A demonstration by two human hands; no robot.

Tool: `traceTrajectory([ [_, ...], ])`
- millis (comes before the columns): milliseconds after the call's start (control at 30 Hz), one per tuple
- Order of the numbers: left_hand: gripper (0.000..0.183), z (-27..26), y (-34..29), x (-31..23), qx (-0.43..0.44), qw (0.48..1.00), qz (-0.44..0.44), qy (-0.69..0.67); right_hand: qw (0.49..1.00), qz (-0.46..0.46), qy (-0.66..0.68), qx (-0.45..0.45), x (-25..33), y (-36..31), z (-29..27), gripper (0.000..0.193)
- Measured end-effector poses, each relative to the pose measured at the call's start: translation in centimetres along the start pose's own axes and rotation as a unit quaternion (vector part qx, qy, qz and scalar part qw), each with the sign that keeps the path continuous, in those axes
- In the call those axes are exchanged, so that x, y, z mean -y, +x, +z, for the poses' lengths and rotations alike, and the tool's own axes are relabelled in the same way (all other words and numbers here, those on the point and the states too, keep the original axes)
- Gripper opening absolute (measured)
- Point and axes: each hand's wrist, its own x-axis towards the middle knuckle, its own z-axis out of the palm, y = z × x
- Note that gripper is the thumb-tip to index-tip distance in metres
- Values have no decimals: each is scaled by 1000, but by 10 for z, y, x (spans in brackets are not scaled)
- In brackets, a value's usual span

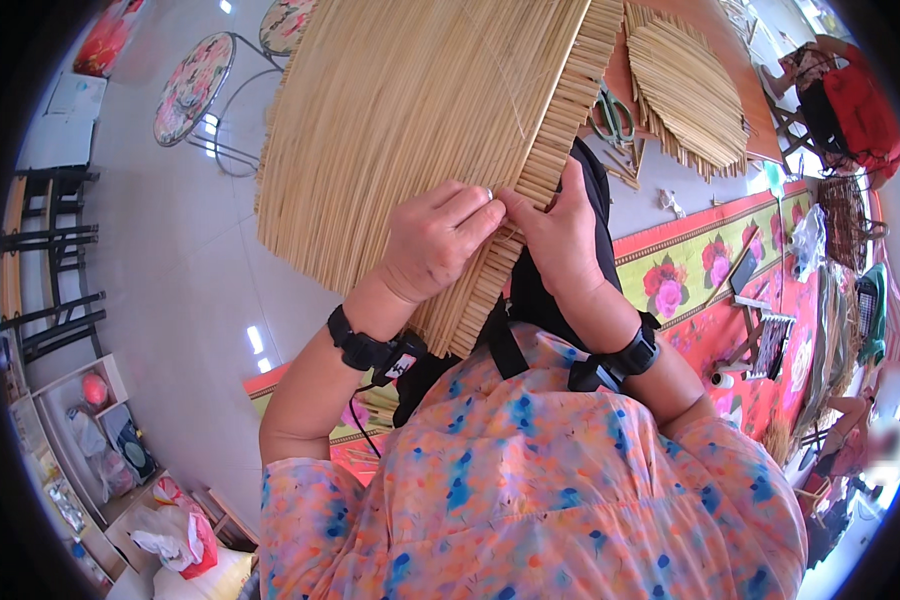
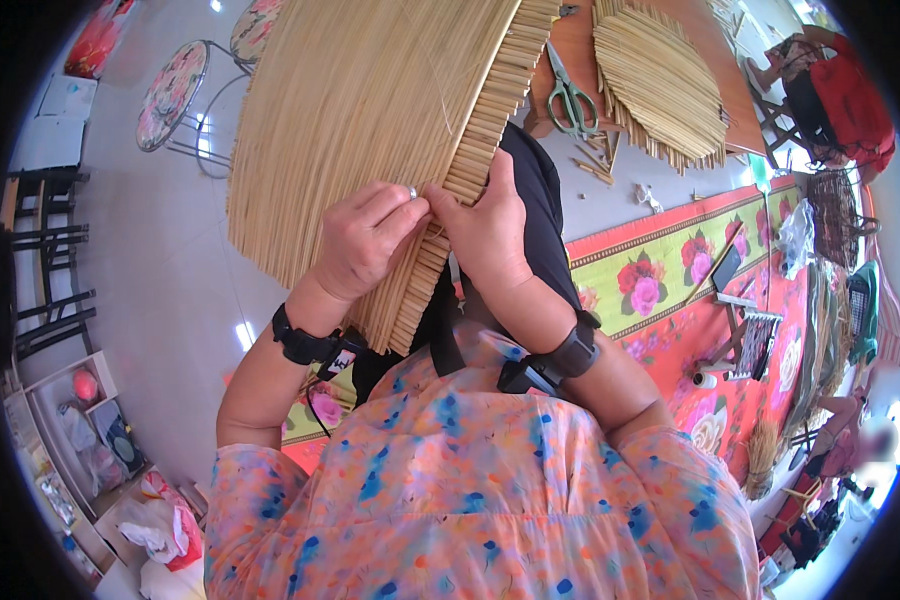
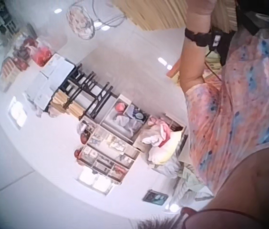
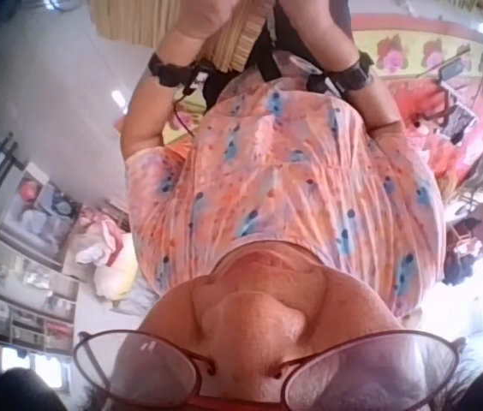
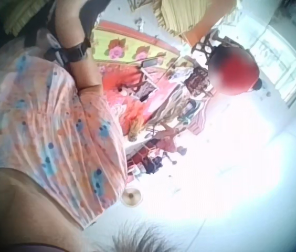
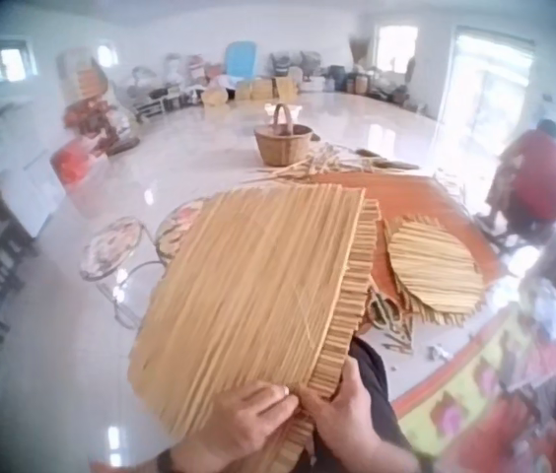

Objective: The person weaves a bamboo mat by hand, threading a white string through parallel bamboo strips to bind them together. The person repeatedly pulls the string tight and adjusts the mat's alignment while working on the same piece.

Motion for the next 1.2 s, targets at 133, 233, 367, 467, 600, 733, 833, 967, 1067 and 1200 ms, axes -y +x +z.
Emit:
traceTrajectory([
  [133, 14, 8, 1, 8, -21, 998, 45, -31, 999, -35, 21, -30, -3, 1, 5, 46],
  [233, 15, 5, 6, 2, -27, 997, 46, -61, 997, -30, 65, -37, -18, 6, 5, 45],
  [367, 8, -33, 29, -15, -146, 984, 61, -86, 991, -4, 128, -29, -26, 9, 1, 46],
  [467, 7, -53, 21, 10, -281, 945, -90, -140, 998, 17, 56, -6, -13, 8, -1, 48],
  [600, 14, -82, 27, 3, -203, 738, -287, -576, 996, -4, 89, 9, -18, 10, -3, 50],
  [733, 17, -102, 36, -4, -166, 721, -313, -595, 997, -29, 76, -16, -21, 9, -2, 44],
  [833, 17, -199, 40, 64, -265, 692, -261, -619, 996, -26, 86, -8, -20, 8, -3, 44],
  [967, 16, -224, 39, 65, -364, 811, -309, -338, 995, -16, 97, -3, -18, 6, -3, 45],
  [1067, 14, -125, 32, 14, -112, 794, -375, -465, 996, -23, 85, -14, -24, 10, -7, 45],
  [1200, 18, -44, 18, -16, 108, 960, -214, -145, 996, -36, 77, -5, -24, 8, -6, 45],
])
